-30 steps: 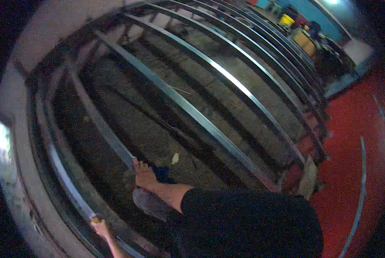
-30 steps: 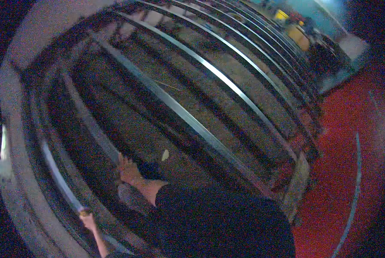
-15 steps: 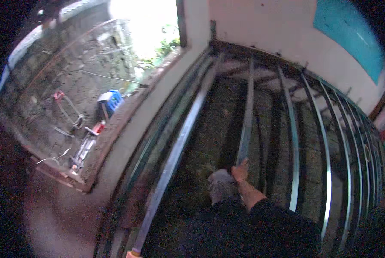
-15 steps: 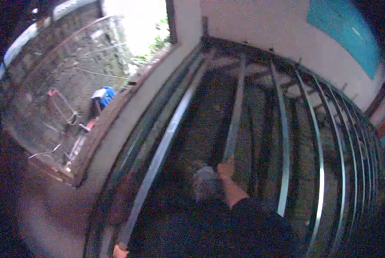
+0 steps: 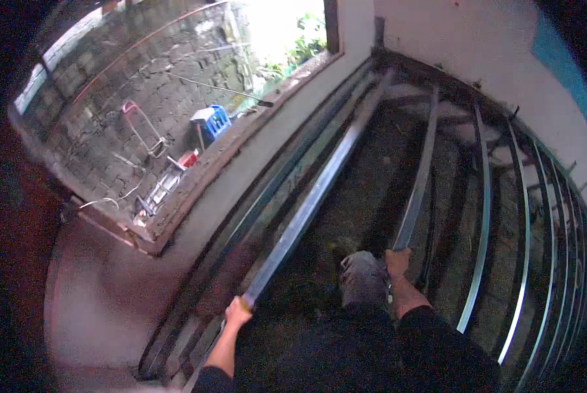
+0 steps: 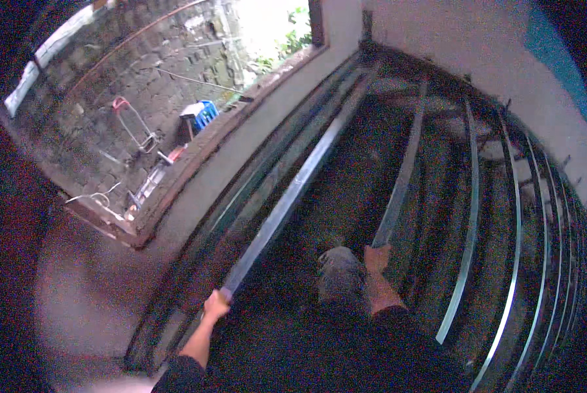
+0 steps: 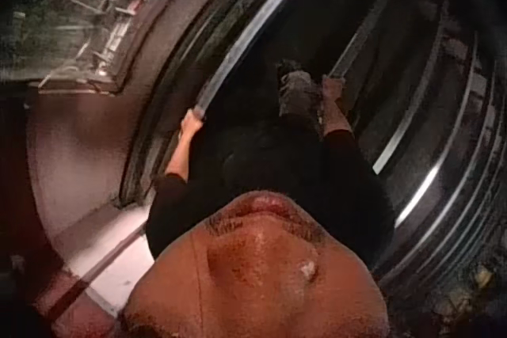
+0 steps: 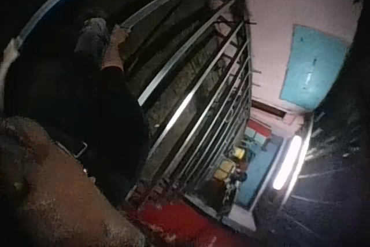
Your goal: Cleaning metal floor frames or joists with a cloth.
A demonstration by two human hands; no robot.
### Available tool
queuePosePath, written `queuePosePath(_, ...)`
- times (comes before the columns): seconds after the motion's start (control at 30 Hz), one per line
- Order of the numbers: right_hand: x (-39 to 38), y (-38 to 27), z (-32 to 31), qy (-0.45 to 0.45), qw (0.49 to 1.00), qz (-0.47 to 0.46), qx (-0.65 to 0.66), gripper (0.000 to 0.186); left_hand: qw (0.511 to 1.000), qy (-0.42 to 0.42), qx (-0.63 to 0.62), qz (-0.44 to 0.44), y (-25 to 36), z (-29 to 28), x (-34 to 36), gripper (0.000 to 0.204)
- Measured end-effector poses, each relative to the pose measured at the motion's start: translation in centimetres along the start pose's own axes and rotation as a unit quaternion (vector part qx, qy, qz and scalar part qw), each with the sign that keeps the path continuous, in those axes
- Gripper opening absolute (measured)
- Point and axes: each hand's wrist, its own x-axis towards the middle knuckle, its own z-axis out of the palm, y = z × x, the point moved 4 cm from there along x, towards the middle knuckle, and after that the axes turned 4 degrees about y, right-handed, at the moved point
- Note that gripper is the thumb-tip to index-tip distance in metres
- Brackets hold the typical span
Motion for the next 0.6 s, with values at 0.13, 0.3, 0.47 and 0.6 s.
queuePosePath(0.13,-4.3,-7.9,-3.0,-0.125,0.988,0.085,0.015,0.069,0.986,0.131,0.001,0.101,9.0,-0.6,9.3,0.057)
queuePosePath(0.3,-1.8,-6.3,-2.4,-0.097,0.991,0.095,-0.002,0.055,0.969,0.184,0.031,0.164,26.1,-2.4,19.4,0.053)
queuePosePath(0.47,-0.9,-3.4,0.5,0.019,0.997,0.073,0.004,0.062,0.964,0.214,0.082,0.136,35.1,-0.2,29.0,0.042)
queuePosePath(0.6,-1.1,-3.3,-0.2,0.022,0.997,0.074,-0.001,0.065,0.960,0.215,0.098,0.153,37.1,1.1,31.6,0.044)
